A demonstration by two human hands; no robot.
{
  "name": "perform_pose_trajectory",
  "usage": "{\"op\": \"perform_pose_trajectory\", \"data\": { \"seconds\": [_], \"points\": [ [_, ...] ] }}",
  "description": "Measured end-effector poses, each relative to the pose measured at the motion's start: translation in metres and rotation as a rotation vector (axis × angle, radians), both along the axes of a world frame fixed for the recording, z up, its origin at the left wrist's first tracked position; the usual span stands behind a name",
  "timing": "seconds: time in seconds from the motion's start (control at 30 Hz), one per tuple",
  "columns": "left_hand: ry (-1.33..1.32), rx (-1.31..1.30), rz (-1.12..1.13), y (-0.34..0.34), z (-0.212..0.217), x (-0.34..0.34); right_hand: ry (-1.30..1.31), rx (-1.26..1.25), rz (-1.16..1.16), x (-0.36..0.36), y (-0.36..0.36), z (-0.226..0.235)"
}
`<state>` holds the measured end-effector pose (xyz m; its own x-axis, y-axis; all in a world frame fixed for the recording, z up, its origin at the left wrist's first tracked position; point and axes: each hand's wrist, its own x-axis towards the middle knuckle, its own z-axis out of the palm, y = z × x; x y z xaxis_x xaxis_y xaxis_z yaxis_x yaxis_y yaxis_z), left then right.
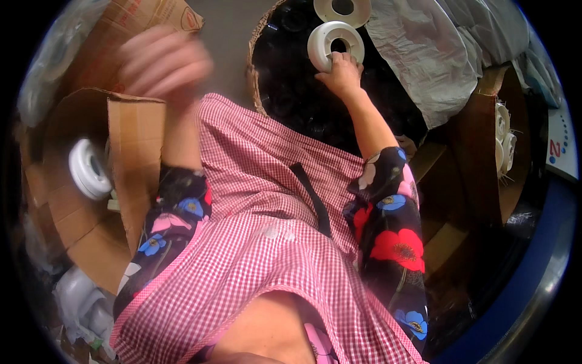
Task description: The person assembles white plastic reels by hand, pressing a black circular core into the center of each white ring and tossing the completed items into a central container.
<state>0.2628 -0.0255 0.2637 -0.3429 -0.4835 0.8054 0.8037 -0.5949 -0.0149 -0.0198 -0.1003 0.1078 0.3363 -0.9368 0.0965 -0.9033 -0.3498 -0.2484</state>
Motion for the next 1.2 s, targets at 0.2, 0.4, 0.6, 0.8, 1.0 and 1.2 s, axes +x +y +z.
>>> {"op": "perform_pose_trajectory", "data": {
  "seconds": [0.2, 0.4, 0.6, 0.8, 1.0, 1.2],
  "points": [
    [-2.177, -0.352, 1.654, -0.056, -0.142, -0.072, -0.510, 0.074, 0.029, 0.011, 0.061, 0.055],
    [-2.360, -0.625, 1.650, -0.091, -0.152, -0.075, -1.283, 0.543, -0.130, -0.023, 0.143, 0.097],
    [-2.416, -0.481, 1.625, -0.089, -0.162, -0.067, -1.533, 0.610, -0.278, -0.032, 0.183, 0.084],
    [-2.127, -0.148, 1.212, -0.006, -0.110, -0.090, -1.707, 0.860, -0.280, -0.048, 0.185, 0.062],
    [-1.889, -0.221, 1.144, 0.076, -0.103, -0.127, -1.855, 1.058, -0.244, -0.043, 0.198, 0.067],
    [-1.858, -0.200, 0.930, 0.083, -0.099, -0.126, -1.803, 0.989, -0.208, -0.046, 0.201, 0.074]
  ]
}}
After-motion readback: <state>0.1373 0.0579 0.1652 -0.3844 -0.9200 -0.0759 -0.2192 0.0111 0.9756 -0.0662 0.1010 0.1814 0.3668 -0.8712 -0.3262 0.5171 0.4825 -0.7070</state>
